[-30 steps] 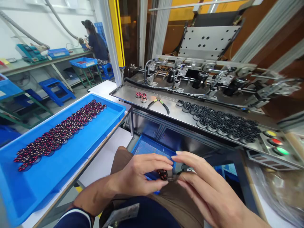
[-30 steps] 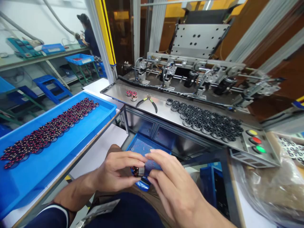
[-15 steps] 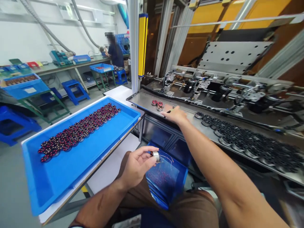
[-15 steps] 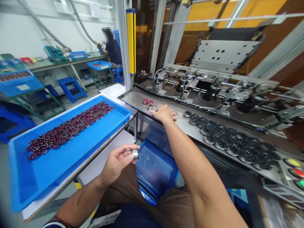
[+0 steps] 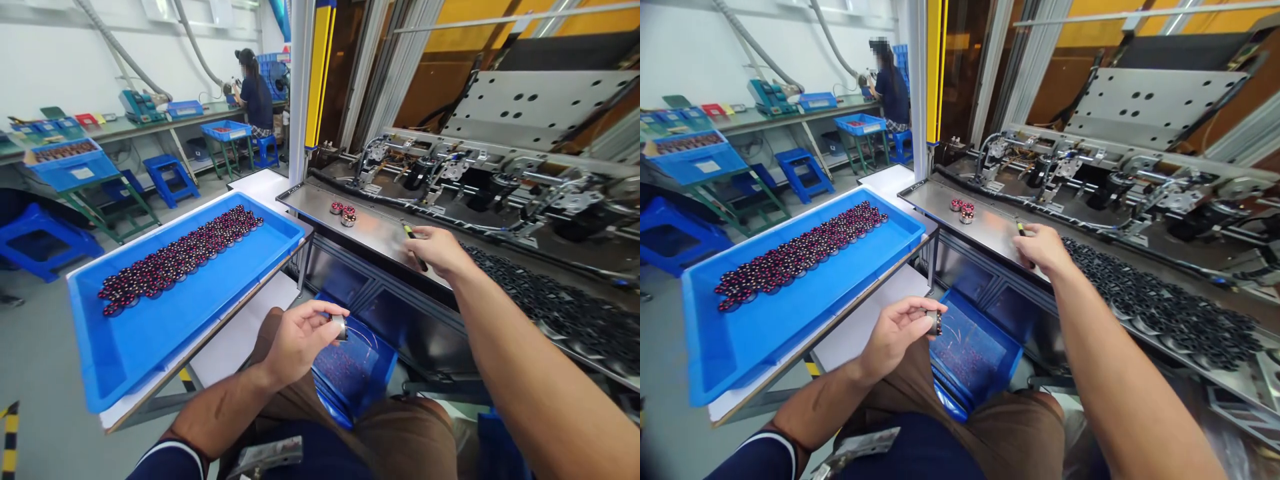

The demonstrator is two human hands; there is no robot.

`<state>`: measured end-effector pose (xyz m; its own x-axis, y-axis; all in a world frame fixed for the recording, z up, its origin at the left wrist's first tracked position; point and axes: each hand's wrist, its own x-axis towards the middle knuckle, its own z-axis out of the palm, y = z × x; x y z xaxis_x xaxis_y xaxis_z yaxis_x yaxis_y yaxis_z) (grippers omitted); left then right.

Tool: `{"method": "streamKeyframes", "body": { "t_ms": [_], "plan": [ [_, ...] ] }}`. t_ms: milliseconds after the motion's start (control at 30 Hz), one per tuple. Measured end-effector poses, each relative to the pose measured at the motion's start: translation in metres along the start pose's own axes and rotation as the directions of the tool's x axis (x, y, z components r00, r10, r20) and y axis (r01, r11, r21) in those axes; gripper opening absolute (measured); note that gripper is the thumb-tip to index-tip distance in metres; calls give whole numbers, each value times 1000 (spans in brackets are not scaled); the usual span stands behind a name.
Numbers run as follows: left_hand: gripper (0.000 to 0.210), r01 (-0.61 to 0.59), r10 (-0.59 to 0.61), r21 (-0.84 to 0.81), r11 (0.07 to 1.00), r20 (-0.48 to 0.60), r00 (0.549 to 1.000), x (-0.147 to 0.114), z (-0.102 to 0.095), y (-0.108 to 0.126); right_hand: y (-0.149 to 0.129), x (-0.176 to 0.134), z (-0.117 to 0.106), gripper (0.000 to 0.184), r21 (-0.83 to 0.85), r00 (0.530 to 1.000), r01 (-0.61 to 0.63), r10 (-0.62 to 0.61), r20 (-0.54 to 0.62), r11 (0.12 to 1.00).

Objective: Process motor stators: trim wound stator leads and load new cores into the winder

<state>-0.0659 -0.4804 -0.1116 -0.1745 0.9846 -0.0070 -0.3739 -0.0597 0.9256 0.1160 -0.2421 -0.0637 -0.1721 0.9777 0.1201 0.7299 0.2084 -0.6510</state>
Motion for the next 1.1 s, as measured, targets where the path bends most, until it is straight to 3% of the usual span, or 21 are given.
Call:
{"method": "streamKeyframes", "body": {
  "t_ms": [100,167,233,333,400,500,667,933,1100],
  "plan": [
    [33,45,-44,-24,999,47,998,-3,1,2,10,-60,-10,48,231,994,85,-98,46,969],
    [41,77,-71,-64,995,86,994,-4,3,0,25,-116,-4,49,354,982,138,-173,70,925],
    [46,101,-91,-84,991,112,989,-4,7,-3,42,-176,10,51,524,951,225,-303,66,821],
    [46,110,-99,-69,992,146,984,-3,18,-9,58,-252,31,53,523,941,304,-336,-35,796],
    [44,100,-89,-51,994,188,978,-3,27,-12,60,-282,37,57,473,931,343,-360,-57,811],
    [41,84,-75,-24,996,260,963,-3,39,-15,56,-297,32,60,394,917,383,-395,-56,835],
    [38,65,-66,14,998,301,951,-6,50,-17,49,-294,24,66,341,905,418,-418,-77,842],
    [38,50,-53,18,999,243,969,-10,45,-13,51,-290,34,66,283,867,497,-485,-116,820],
    [38,45,-50,22,999,267,962,-11,41,-15,48,-286,33,65,387,877,462,-477,-64,798]
  ]
}}
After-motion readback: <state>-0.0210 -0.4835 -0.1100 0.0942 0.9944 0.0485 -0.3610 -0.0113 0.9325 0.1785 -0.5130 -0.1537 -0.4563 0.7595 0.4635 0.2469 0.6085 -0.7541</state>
